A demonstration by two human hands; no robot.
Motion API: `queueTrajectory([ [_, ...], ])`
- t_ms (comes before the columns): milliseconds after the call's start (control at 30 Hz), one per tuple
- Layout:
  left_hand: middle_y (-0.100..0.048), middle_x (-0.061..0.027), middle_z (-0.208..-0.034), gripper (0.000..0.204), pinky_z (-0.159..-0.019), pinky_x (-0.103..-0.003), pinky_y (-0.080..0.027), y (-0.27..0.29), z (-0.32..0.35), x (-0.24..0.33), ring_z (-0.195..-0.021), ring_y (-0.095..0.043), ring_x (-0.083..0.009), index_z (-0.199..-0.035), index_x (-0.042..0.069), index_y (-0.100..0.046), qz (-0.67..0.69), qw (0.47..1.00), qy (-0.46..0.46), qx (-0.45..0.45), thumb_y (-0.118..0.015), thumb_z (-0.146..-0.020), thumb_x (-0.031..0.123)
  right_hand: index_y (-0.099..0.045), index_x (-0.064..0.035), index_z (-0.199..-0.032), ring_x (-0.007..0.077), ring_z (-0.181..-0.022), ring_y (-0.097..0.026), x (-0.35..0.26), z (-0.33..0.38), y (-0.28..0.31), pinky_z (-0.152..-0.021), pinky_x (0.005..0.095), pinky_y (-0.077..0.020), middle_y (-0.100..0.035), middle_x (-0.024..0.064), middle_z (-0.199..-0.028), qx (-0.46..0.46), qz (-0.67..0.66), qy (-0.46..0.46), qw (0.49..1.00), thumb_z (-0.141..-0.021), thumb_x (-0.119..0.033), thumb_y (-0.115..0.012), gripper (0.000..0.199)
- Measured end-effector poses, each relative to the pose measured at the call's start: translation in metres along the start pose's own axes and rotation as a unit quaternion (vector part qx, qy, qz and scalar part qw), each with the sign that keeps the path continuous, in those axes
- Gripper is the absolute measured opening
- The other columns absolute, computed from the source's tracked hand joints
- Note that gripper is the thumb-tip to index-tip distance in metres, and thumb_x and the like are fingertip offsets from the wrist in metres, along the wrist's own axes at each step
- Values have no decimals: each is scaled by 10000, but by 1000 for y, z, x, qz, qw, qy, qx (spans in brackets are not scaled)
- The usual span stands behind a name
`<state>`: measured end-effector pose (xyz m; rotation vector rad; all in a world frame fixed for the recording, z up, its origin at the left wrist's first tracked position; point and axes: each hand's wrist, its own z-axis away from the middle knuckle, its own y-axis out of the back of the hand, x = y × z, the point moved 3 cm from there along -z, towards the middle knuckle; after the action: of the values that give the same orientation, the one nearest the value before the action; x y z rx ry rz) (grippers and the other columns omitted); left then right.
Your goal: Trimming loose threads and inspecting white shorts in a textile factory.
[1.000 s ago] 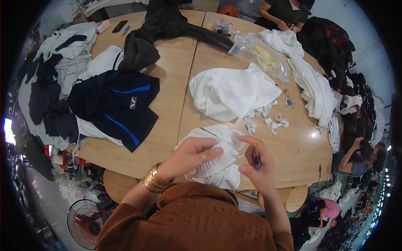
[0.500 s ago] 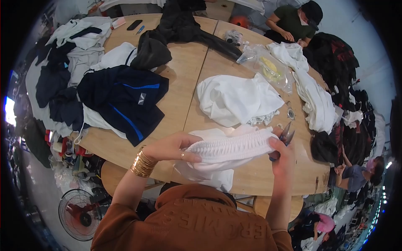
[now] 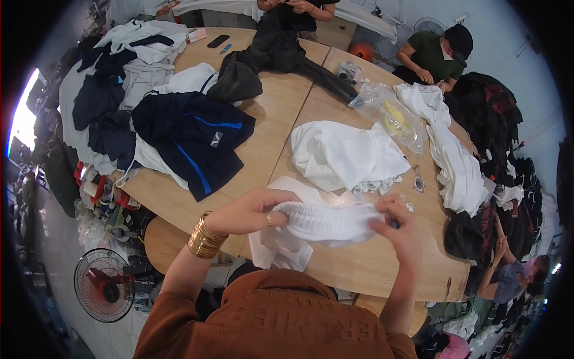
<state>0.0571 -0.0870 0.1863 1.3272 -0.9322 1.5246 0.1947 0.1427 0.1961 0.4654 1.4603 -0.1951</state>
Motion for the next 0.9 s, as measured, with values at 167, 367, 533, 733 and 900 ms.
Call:
queueTrajectory([
  [167,-551,-67,-779,237,-622,-277,-409,-24,-11,8,-685,-509,-160,-937,4,-545,-182,973,-131,56,-489,-707,-3,-608,-47,-929,57,-734,-468,-17,-8,-54,-582,200,-356,-553,-5,-845,-282,39,-4,959,-684,-146,-706,282],
  [367,-560,-109,-868,359,-779,-362,-409,-18,-8,0,-903,-508,-292,-969,69,-562,-345,903,-172,187,-523,-624,-22,-586,-33,-733,7,-578,-414,-5,-17,-57,-516,168,-308,-548,-54,-638,-245,-124,-36,961,-698,-140,-692,155],
  [533,-535,-100,-1069,515,-902,-337,-372,-15,9,2,-1014,-504,-275,-1089,80,-519,-306,896,-157,281,-503,-600,-78,-539,-3,-877,88,-580,-534,-32,-20,-39,-517,205,-401,-584,27,-721,-80,-280,-86,953,-644,-37,-666,267],
  [733,-587,-85,-975,425,-814,-277,-433,22,30,14,-904,-564,-180,-1029,15,-563,-182,950,-93,236,-469,-624,-69,-526,-9,-888,157,-709,-567,-28,-29,2,-679,280,-467,-561,42,-760,16,-386,-72,920,-665,-56,-597,239],
  [900,-598,-33,-812,334,-692,-225,-444,51,51,13,-725,-536,-91,-939,-55,-591,74,980,-22,184,-484,-625,-19,-529,-14,-919,181,-769,-572,-15,-30,20,-727,305,-468,-578,57,-835,1,-448,-54,893,-713,-96,-593,230],
])
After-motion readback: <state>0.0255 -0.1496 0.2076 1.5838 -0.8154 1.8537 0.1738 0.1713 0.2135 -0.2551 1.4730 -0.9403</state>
